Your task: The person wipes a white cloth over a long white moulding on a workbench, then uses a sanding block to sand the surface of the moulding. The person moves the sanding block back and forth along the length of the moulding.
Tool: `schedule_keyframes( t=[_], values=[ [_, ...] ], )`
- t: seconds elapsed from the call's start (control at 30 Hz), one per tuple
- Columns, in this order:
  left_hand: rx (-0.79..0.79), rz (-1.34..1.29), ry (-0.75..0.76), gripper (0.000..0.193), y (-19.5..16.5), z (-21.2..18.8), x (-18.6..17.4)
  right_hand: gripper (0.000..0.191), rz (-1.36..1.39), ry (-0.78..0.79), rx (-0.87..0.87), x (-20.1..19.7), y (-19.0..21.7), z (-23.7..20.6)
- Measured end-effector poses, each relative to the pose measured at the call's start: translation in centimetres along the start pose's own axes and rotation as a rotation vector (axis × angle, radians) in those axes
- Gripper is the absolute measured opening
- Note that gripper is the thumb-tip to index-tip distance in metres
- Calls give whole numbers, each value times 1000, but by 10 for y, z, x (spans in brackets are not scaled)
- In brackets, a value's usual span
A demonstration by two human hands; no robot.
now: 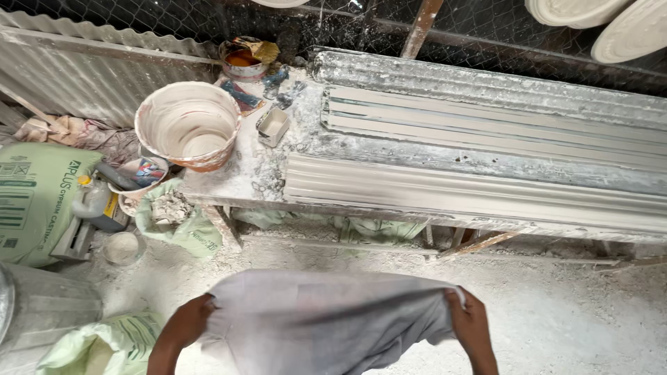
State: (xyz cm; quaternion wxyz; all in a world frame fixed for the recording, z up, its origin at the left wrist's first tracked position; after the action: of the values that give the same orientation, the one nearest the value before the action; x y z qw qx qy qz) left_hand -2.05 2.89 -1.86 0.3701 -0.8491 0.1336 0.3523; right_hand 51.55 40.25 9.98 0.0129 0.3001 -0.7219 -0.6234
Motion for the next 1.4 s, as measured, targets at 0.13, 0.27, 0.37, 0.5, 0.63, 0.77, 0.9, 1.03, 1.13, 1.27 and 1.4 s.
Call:
schedule_keyframes(
  t=[0.13, 0.27, 0.37, 0.5, 0.63, 0.77, 0.9, 1.03, 1.13, 1.27, 1.4],
  values=[
    [-364, 124, -50, 50, 36, -43, 13, 27, -467, 115, 31, 83, 46, -23],
    [124, -56, -389, 56, -50, -53, 40, 30, -518, 378, -98, 162, 89, -56],
    [531, -110, -15, 62, -147, -63, 72, 26, -436, 470, -577, 194, 131, -89],
    [797, 39, 91, 60, -224, -69, 54, 14, -445, 350, -666, 178, 161, -72],
    [528, -49, 213, 81, -224, -84, 2, 15, -538, 83, -701, 126, 195, -35],
    [438, -8, 269, 70, -228, -103, -33, 21, -736, -85, -666, 110, 214, -21],
    [984, 91, -392, 40, -245, -122, -89, 27, -575, -140, -380, 112, 215, -3],
    [909, -85, -531, 27, -243, -132, -102, 23, -391, -46, -430, 138, 211, 10],
    [588, -328, -142, 36, -230, -136, -83, 24, -281, 28, -307, 159, 196, 15],
    [545, -438, 24, 32, -208, -140, -87, 19, -294, 49, -510, 171, 198, 12],
    [838, -1032, -66, 50, -185, -107, -129, 18, -198, 94, -497, 175, 214, 19]
  ],
)
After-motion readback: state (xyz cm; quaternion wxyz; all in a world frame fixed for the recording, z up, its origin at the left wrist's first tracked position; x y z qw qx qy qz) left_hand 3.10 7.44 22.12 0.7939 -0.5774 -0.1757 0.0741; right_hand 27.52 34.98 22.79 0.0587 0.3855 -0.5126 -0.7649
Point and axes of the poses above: each hand's wrist, its own z-axis towards the middle knuckle, its own x-axis out of the palm, y = z × x, the point moved 4 cm from there along z, towards the middle knuckle, and after that the axes turned 1 degree about y, right-handed, at the moved point
